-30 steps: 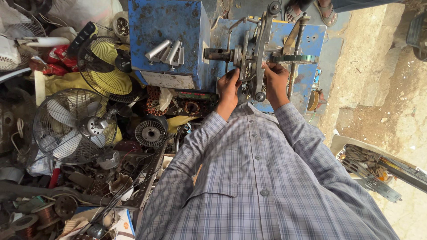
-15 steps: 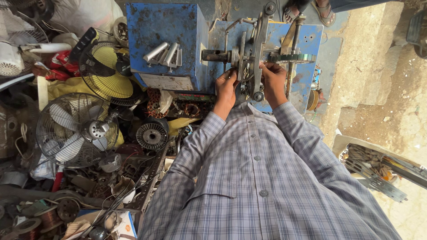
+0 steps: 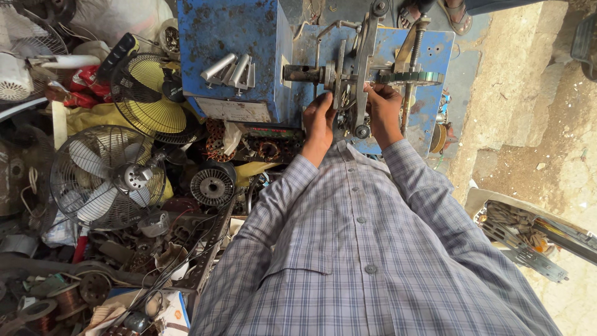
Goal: The person operates a blue benchtop machine, using both hands to adjust a metal component and turn a handle. They then pick up a wrench and use it to tighten a bolt on the machine before continuing to adjust the component by hand.
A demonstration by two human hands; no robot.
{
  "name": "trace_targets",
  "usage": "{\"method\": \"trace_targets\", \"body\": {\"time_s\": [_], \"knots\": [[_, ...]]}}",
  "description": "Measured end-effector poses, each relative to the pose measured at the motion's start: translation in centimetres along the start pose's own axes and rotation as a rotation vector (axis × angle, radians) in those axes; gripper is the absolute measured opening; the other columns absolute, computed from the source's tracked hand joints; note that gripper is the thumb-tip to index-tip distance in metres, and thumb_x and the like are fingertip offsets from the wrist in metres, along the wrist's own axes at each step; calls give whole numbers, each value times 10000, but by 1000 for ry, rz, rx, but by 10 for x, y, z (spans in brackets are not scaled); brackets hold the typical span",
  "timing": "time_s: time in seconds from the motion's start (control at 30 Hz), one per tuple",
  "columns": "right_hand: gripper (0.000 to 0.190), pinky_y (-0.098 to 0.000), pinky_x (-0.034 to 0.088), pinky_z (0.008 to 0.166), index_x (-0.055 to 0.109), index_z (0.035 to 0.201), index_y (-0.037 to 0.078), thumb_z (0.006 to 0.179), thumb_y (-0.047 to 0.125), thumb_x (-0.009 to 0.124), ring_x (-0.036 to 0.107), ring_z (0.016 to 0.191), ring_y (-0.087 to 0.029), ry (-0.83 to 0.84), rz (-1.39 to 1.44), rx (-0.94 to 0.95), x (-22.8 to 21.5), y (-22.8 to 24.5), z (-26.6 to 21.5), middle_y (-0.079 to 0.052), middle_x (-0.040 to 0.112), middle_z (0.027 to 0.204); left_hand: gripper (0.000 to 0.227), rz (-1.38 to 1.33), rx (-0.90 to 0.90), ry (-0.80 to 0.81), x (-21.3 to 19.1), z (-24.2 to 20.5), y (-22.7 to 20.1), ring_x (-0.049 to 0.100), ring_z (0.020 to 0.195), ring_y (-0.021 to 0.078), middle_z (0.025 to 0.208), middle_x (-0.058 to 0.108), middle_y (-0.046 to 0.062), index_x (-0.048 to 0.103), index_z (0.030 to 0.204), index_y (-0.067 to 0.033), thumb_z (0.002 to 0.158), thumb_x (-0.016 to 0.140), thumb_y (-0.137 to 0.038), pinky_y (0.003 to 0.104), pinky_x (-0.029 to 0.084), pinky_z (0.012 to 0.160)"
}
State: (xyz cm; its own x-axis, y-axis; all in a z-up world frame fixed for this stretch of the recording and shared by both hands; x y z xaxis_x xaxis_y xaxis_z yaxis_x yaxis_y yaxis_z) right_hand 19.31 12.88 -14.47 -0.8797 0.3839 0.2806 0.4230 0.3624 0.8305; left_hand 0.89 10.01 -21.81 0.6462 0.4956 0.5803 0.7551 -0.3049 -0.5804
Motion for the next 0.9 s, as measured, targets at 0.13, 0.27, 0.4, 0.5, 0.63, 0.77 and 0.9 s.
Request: {"method": "trace_targets", "body": {"time_s": [0.13,0.27,0.4,0.5,0.63,0.77,0.9], "knots": [[177,-217,371,477,717,874,38,891,148,855,494,517,-45,1,5,3,-1,-2,-1,40,620,664,131,27,20,56,9,-5,-6,691,877,119,1002,759,37,735,1080,-25,980,737,-110,259,547,743],[166,-218,430,505,716,878,36,891,134,848,564,548,-59,6,41,18,0,-3,2,16,674,707,212,-68,-13,94,14,-5,-9,718,933,92,1034,772,-3,752,1081,-85,873,711,-80,245,566,828],[163,-215,416,492,715,875,36,898,126,849,546,542,-53,7,48,9,-1,-3,2,18,656,705,97,-33,-51,6,6,-2,-5,703,893,141,1013,756,53,729,1056,-40,980,738,-101,281,557,795],[154,-212,377,474,723,882,35,903,122,849,501,526,-42,7,37,4,-1,-2,2,35,622,685,127,2,-23,57,8,2,-6,698,890,129,1020,761,52,743,1054,-33,956,741,-114,260,557,787],[142,-215,383,485,724,891,32,900,119,836,502,531,-46,3,34,20,0,-1,0,32,645,688,99,-20,-41,20,3,1,-1,696,882,119,1003,753,33,746,1035,-61,944,728,-95,251,546,762],[150,-213,382,487,727,896,28,899,116,848,495,528,-45,3,44,12,2,1,-1,37,625,674,90,3,-47,-7,1,4,1,699,886,147,1007,759,69,741,1034,-17,973,709,-76,272,557,771],[132,-218,386,484,728,901,27,898,110,831,518,533,-46,-3,44,23,3,1,1,27,663,696,135,23,-30,143,10,10,-6,707,906,146,1018,768,74,753,1043,-14,933,716,-83,268,576,802]]}}
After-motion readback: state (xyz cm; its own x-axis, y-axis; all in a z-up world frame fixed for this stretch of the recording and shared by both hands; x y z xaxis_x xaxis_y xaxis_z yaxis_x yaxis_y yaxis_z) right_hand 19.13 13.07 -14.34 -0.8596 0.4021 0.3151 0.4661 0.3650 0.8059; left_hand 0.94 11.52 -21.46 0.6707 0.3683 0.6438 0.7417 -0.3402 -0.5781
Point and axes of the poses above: each hand's wrist, its own z-axis towards the middle knuckle, its own x-axis out of the palm, y = z × x, the point moved 7 cm from there along z, towards the middle knuckle
